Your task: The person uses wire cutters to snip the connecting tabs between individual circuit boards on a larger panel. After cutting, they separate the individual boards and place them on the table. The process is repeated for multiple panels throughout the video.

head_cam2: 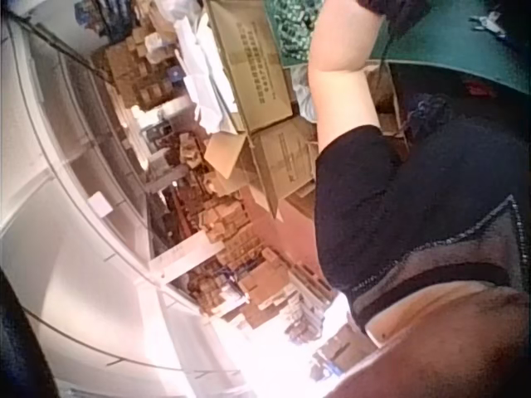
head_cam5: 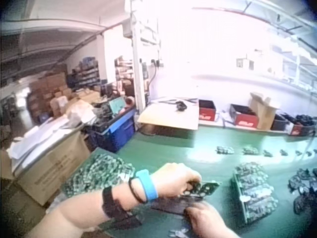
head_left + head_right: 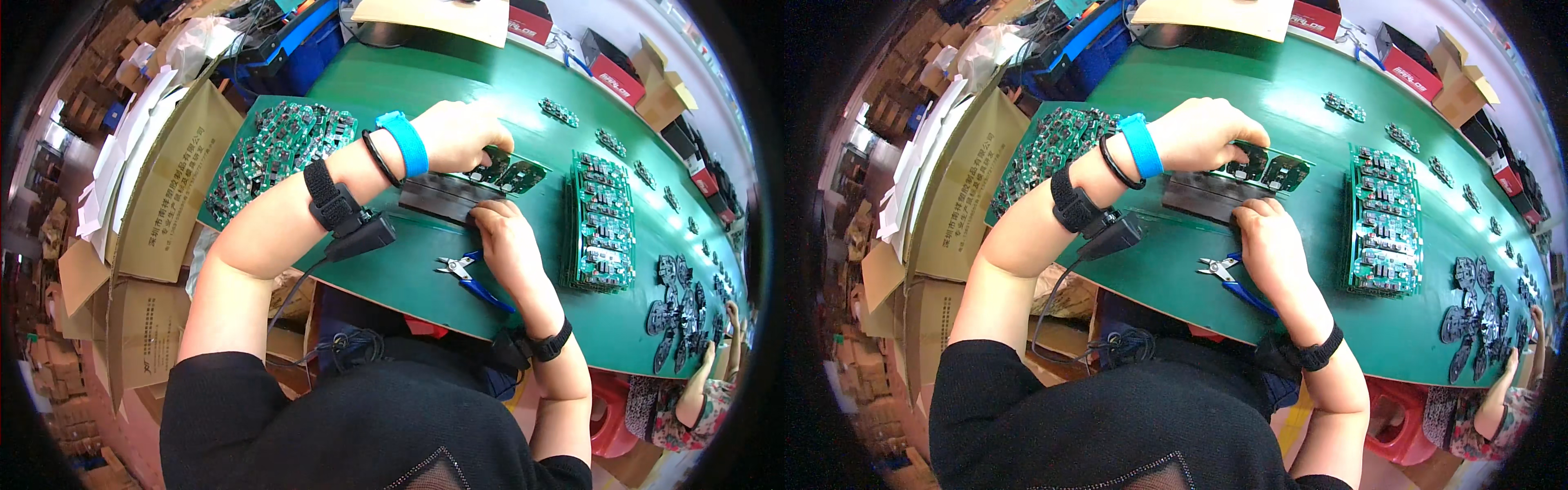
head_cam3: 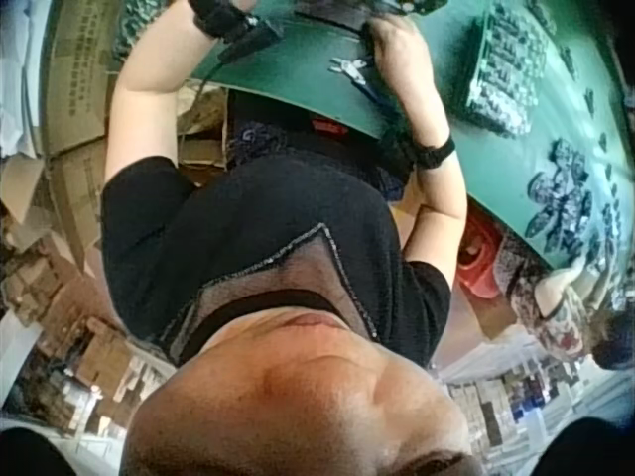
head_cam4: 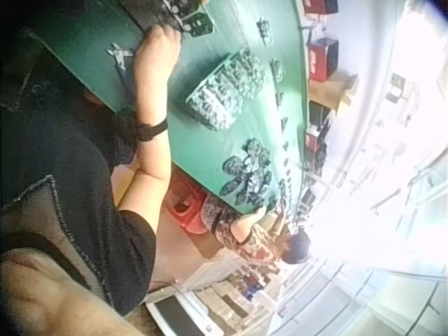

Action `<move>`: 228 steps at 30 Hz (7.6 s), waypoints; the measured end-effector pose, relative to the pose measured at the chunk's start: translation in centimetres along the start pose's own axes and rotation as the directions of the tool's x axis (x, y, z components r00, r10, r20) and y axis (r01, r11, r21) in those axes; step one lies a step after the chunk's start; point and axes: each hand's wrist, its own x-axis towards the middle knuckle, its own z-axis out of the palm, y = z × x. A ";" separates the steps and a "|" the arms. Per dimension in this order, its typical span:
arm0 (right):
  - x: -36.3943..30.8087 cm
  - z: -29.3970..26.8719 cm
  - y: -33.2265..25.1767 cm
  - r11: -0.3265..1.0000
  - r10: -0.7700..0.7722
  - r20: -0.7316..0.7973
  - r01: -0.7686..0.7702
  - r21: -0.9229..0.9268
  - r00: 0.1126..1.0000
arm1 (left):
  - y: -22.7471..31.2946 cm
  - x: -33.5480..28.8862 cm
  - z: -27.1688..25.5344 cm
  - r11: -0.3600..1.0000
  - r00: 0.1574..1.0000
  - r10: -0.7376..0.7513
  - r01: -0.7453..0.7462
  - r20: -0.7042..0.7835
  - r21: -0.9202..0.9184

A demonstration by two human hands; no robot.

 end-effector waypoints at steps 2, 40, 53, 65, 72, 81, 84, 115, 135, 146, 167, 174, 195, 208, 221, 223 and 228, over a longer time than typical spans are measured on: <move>0.1 -0.4 -0.3 1.000 0.022 0.044 -0.021 -0.020 0.999 | 0.2 0.2 -0.1 0.999 0.999 -0.033 0.033 0.015 -0.005; -2.1 -2.2 0.6 0.968 0.069 -0.084 -0.087 -0.237 0.994 | -10.3 -0.9 -2.2 0.661 0.938 -0.267 0.346 0.222 -0.666; 3.0 -4.3 -1.3 0.965 -0.240 -0.323 0.188 -0.184 0.916 | -4.5 -1.5 -2.2 0.735 0.882 -0.078 0.366 0.465 -0.570; 5.1 -3.1 0.9 0.975 0.195 -0.199 -0.168 0.142 0.960 | -5.3 -4.3 -1.2 0.784 0.964 -0.006 0.170 0.267 -0.596; 4.9 -3.2 0.4 0.968 0.225 -0.106 -0.210 0.134 0.969 | -5.7 -4.3 -1.0 0.792 0.954 -0.001 0.183 0.298 -0.583; 7.8 -0.4 3.9 0.962 0.224 -0.376 -0.265 -0.059 0.899 | -10.4 0.7 1.9 0.734 0.954 -0.161 0.287 0.253 -0.616; 9.5 0.1 4.9 0.925 0.318 -0.285 -0.361 -0.116 0.904 | -12.1 1.6 2.6 0.691 0.893 -0.246 0.434 0.377 -0.578; 1.3 -3.4 0.8 0.900 0.087 -0.190 0.004 0.436 0.978 | -11.9 20.5 13.6 0.236 0.614 -0.781 0.456 0.112 -0.858; 1.3 -3.7 1.0 0.867 0.247 -0.256 -0.095 0.489 0.935 | -18.7 13.1 7.7 0.886 0.735 -0.455 0.316 -0.503 -0.339; 1.1 -2.5 1.0 0.691 0.542 -0.315 -0.199 0.695 0.780 | -3.5 5.9 -0.3 0.702 0.815 0.250 0.219 0.523 -0.677; 1.0 -1.6 1.4 0.709 0.538 -0.296 -0.233 0.666 0.790 | -8.4 5.7 -0.4 0.572 0.858 -0.369 0.513 0.358 -0.641; 0.9 -0.5 0.9 0.652 0.477 -0.366 -0.042 0.757 0.799 | 0.5 3.0 1.8 0.722 0.951 0.072 0.158 0.299 -0.674; 0.4 -1.7 3.6 0.922 0.330 -0.016 -0.318 0.222 0.944 | -30.5 0.3 2.7 -0.036 -0.207 -0.976 0.448 -0.065 -0.894; -0.1 -3.5 0.1 0.944 0.101 0.078 -0.120 0.307 0.992 | -10.4 -1.5 -3.6 0.403 0.697 -0.718 0.412 -0.003 -0.817; -3.4 -9.9 1.1 0.583 0.512 -0.381 -0.638 -0.504 0.769 | 3.7 -10.6 5.8 0.962 0.977 -0.214 0.212 0.004 -0.174; -3.8 -10.1 1.9 0.553 0.602 -0.345 -0.687 -0.471 0.720 | 4.2 -10.3 5.4 0.934 0.949 -0.281 0.235 -0.145 -0.270; -3.7 -10.8 2.9 0.656 0.641 -0.304 -0.709 -0.261 0.705 | 5.0 -9.9 5.3 0.841 0.918 -0.314 0.149 -0.244 -0.520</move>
